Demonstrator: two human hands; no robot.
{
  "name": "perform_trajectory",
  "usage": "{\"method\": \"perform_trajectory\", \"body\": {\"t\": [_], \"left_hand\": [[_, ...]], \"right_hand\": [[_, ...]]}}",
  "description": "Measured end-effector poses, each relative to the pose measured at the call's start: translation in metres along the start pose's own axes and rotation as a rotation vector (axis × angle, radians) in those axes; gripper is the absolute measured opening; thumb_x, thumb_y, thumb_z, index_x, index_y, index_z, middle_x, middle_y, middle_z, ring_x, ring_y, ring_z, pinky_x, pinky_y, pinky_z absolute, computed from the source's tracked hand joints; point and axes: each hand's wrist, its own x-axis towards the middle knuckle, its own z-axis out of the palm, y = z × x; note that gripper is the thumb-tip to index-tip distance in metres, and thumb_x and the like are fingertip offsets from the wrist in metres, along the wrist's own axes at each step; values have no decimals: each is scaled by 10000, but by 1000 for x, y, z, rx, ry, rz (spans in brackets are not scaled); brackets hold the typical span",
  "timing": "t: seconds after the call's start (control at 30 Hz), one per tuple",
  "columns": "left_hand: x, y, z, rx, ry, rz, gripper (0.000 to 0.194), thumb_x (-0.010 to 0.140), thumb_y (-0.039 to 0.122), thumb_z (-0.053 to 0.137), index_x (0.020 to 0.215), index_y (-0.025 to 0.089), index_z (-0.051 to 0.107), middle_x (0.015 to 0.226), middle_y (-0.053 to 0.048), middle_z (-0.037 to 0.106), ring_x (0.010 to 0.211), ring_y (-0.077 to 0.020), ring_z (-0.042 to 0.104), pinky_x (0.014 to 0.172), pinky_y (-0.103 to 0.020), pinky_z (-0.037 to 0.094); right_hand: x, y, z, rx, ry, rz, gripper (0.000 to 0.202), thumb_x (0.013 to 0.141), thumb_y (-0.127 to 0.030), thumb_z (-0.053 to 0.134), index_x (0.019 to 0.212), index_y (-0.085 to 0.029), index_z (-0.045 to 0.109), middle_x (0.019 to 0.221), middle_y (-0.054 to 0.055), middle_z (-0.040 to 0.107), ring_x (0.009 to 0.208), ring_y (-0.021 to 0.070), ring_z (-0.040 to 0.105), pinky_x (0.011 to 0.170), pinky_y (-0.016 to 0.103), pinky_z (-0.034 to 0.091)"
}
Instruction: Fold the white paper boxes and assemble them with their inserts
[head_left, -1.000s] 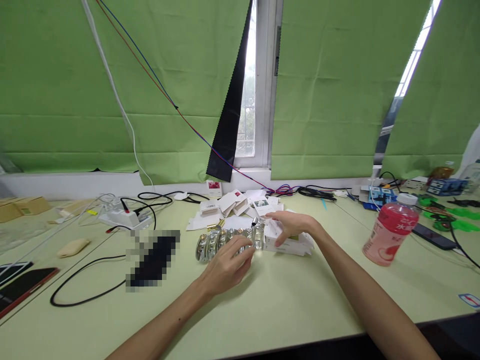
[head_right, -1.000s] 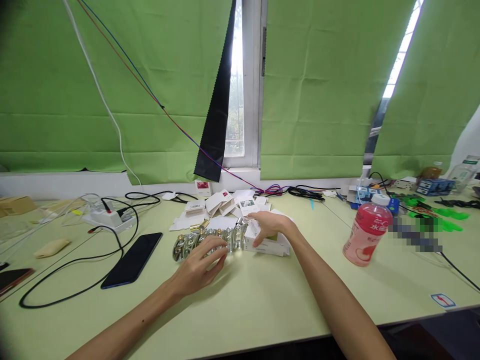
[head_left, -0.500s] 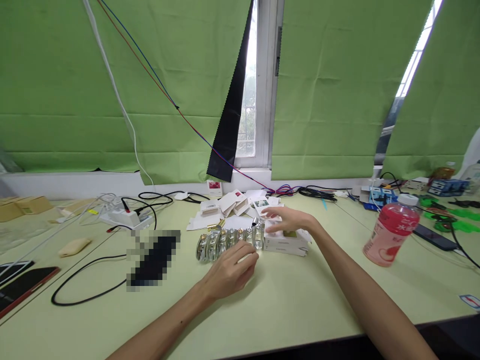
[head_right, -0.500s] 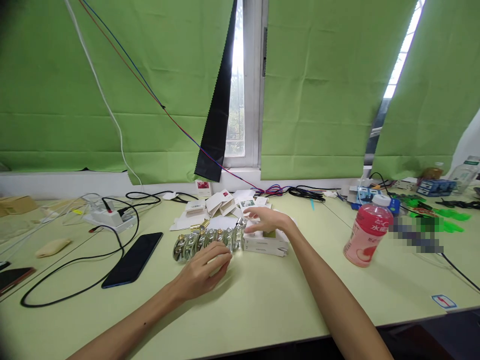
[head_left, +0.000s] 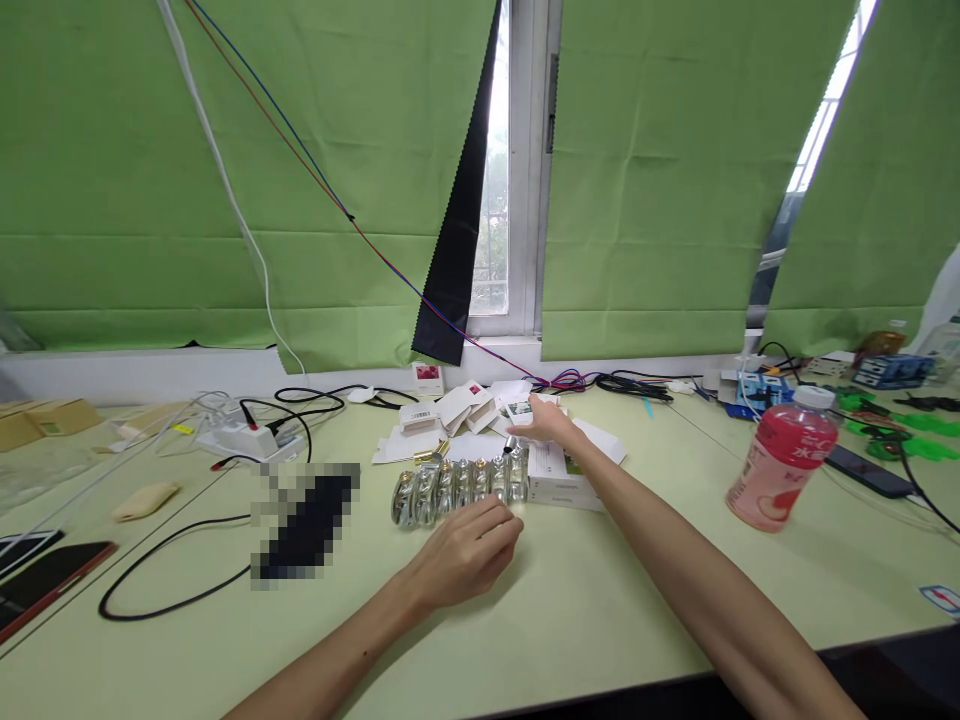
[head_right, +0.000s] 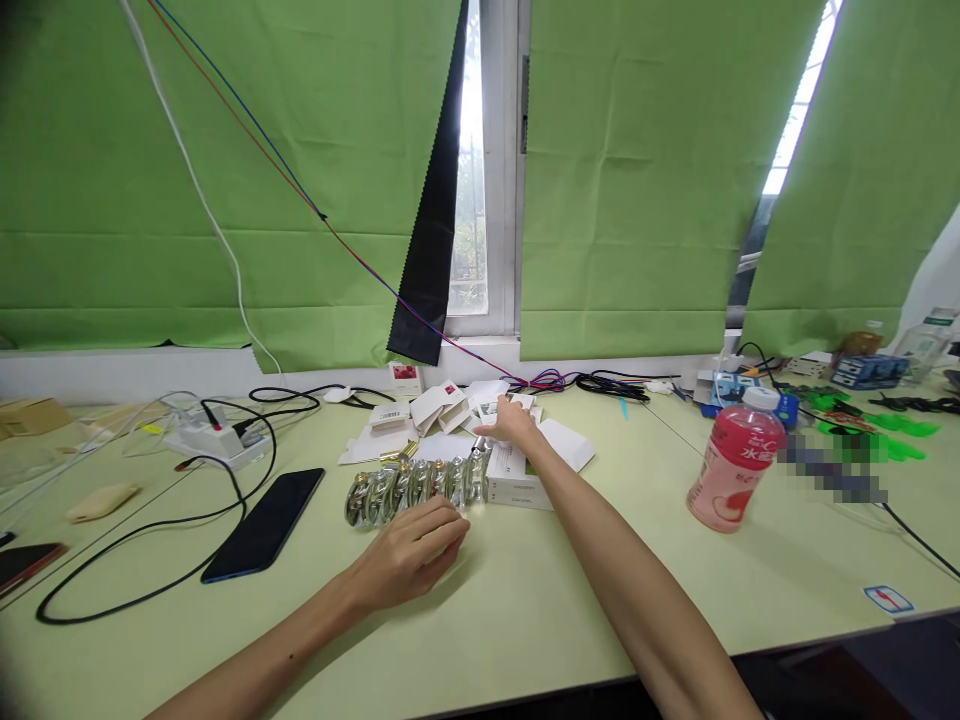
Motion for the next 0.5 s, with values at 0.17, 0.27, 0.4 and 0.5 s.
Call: {"method": "perform_trajectory", "body": {"t": [0.17,0.27,0.4,0.5], "left_hand": [[-3,-1,2,17,-33,-1,185,908,25,482,978,167,578,747,-48,642,699,-171,574,600,-265,474],[-4,-2,3,17,-56,-7,175,912,31,479,959,171,573,725,-40,623,679,-170,544,584,-268,447],[-6,-2,5,22,-77,-12,169,922,44,471,954,176,570,712,-33,598,665,-169,523,579,-271,424],[-7,-3,6,21,-84,-15,164,920,42,479,952,179,564,707,-26,589,653,-167,509,574,-271,409]], "right_hand": [[2,-8,8,-3,-36,101,855,730,-525,811,1397,-157,425,1418,260,546,1282,381,561,952,440,467],[1,-10,8,7,-30,147,800,755,-465,799,1391,-158,423,1406,257,560,1275,375,576,944,447,476],[-3,-11,6,28,12,177,684,788,-393,754,1355,-165,448,1375,225,593,1248,357,601,931,431,488],[-7,-11,4,49,57,188,628,789,-377,735,1319,-170,470,1352,211,609,1228,349,614,919,416,495]]}}
